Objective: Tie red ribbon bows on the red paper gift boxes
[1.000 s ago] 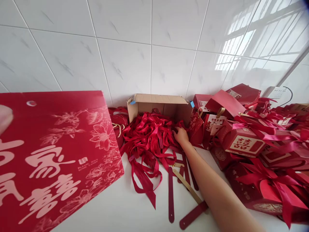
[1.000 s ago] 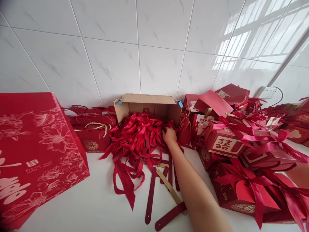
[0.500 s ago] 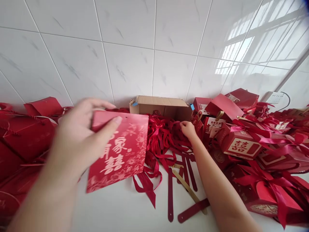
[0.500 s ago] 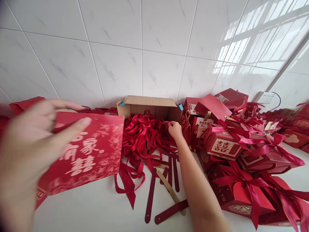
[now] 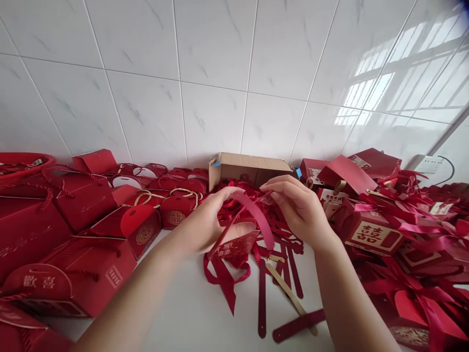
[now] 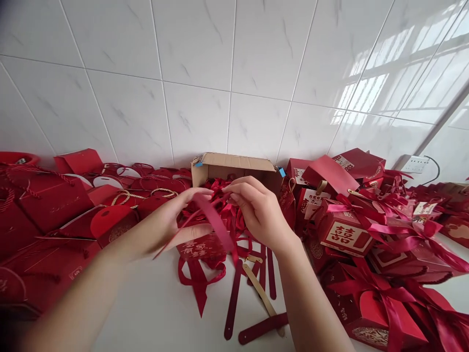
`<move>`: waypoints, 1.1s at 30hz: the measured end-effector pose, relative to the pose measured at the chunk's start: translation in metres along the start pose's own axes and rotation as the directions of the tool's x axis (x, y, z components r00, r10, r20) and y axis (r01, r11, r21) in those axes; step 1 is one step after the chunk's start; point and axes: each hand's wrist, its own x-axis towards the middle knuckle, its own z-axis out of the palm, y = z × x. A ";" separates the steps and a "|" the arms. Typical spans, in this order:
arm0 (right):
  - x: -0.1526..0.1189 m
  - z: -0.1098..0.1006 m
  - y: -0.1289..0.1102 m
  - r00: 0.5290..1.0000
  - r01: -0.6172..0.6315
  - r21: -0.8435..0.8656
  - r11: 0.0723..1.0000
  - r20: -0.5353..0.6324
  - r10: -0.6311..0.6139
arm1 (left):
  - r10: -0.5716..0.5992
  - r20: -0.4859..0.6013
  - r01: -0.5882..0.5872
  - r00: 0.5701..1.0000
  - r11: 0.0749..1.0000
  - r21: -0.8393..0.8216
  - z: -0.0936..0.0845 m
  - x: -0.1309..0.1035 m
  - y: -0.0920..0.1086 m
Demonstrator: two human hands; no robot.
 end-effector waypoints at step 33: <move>-0.018 0.023 -0.036 0.978 0.116 0.284 0.952 -0.201 -0.059 | 0.599 -0.334 -0.514 0.728 0.799 0.312 0.012 -0.026 0.033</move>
